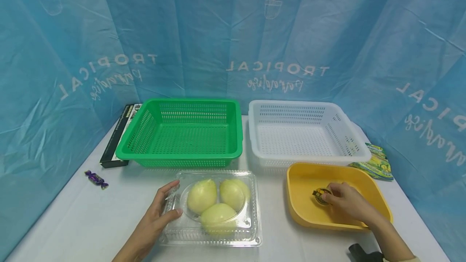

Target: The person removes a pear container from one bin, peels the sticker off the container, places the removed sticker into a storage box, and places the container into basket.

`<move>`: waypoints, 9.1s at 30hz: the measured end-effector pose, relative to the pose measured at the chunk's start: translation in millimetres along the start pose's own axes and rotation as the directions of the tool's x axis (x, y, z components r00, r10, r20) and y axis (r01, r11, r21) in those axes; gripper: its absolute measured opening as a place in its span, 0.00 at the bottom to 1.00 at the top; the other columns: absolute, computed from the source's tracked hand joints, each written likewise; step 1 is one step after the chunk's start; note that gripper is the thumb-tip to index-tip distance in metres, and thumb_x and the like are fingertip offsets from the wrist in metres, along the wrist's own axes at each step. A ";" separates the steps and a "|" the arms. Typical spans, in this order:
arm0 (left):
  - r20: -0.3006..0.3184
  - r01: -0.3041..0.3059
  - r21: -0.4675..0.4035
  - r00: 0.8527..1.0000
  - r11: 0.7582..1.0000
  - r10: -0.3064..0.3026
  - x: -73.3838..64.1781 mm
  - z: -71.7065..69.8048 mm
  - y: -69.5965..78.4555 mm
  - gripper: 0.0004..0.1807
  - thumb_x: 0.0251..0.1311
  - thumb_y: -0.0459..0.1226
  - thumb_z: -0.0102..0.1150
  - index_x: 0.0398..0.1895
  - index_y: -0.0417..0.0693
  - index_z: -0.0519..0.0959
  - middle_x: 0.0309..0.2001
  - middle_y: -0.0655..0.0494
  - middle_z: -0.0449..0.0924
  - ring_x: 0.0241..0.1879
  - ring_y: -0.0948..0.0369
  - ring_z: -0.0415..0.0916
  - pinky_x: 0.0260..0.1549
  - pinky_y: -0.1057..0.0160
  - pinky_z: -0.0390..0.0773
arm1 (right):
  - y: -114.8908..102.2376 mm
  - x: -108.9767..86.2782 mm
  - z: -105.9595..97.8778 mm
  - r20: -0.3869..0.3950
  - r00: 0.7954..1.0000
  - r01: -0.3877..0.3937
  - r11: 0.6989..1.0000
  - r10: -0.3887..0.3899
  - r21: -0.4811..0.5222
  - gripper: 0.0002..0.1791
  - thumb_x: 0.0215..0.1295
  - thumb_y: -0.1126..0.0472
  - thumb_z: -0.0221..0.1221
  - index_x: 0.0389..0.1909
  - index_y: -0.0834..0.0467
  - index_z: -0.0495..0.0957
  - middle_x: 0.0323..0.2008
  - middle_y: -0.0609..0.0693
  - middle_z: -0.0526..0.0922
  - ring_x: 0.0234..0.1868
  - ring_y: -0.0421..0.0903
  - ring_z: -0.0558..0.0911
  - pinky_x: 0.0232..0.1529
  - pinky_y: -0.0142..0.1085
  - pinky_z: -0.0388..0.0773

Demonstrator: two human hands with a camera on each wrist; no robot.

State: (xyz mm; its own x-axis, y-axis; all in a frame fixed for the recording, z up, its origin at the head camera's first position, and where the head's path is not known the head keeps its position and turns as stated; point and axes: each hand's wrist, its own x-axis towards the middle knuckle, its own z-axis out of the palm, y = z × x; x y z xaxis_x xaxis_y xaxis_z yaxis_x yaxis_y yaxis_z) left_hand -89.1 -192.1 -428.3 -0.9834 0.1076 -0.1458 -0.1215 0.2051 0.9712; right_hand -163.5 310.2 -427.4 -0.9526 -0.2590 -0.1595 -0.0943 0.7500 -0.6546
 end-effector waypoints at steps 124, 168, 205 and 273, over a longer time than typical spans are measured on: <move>0.001 -0.006 -0.010 1.000 1.000 0.006 0.6 0.5 -1.1 0.38 0.60 0.39 0.56 0.71 0.62 0.51 0.76 0.46 0.36 0.72 0.34 0.24 0.63 0.27 0.33 | -14.5 1.9 -88.9 -0.381 0.918 0.044 0.984 -0.107 -0.171 0.39 0.65 0.50 0.57 0.70 0.65 0.53 0.66 0.74 0.54 0.61 0.73 0.54 0.47 0.72 0.60; -0.011 -0.004 -0.018 1.000 1.000 0.004 -0.8 2.1 1.0 0.37 0.60 0.38 0.56 0.71 0.62 0.52 0.76 0.45 0.37 0.73 0.35 0.24 0.63 0.27 0.32 | 37.9 44.5 -87.3 -0.309 0.950 -0.065 0.993 0.032 -0.097 0.54 0.61 0.40 0.57 0.73 0.64 0.38 0.73 0.70 0.35 0.67 0.77 0.44 0.56 0.76 0.48; -0.077 -0.139 -0.120 0.988 0.983 0.130 -10.7 18.8 8.6 0.35 0.62 0.33 0.51 0.71 0.61 0.54 0.76 0.49 0.31 0.74 0.41 0.21 0.57 0.21 0.32 | 40.9 45.0 -87.3 -0.317 0.949 -0.022 0.995 -0.010 -0.097 0.53 0.62 0.42 0.57 0.73 0.67 0.38 0.72 0.72 0.36 0.67 0.77 0.45 0.56 0.75 0.48; -0.136 -0.187 -0.398 0.980 0.898 0.144 83.4 73.9 142.9 0.32 0.63 0.32 0.46 0.68 0.71 0.59 0.74 0.64 0.44 0.12 0.68 0.58 0.47 0.46 0.79 | 39.4 46.4 -88.5 -0.306 0.952 -0.035 0.995 0.004 -0.098 0.53 0.62 0.41 0.57 0.73 0.65 0.39 0.72 0.70 0.35 0.67 0.76 0.45 0.58 0.75 0.47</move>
State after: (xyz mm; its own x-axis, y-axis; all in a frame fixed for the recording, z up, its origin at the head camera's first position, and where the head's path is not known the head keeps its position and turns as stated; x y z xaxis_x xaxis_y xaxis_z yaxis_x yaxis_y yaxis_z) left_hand -178.6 -82.0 -315.7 -0.9998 0.0028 0.0222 0.0210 -0.2230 0.9746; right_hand -237.0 381.6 -395.2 -0.9957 -0.0576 0.0719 -0.0885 0.8149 -0.5727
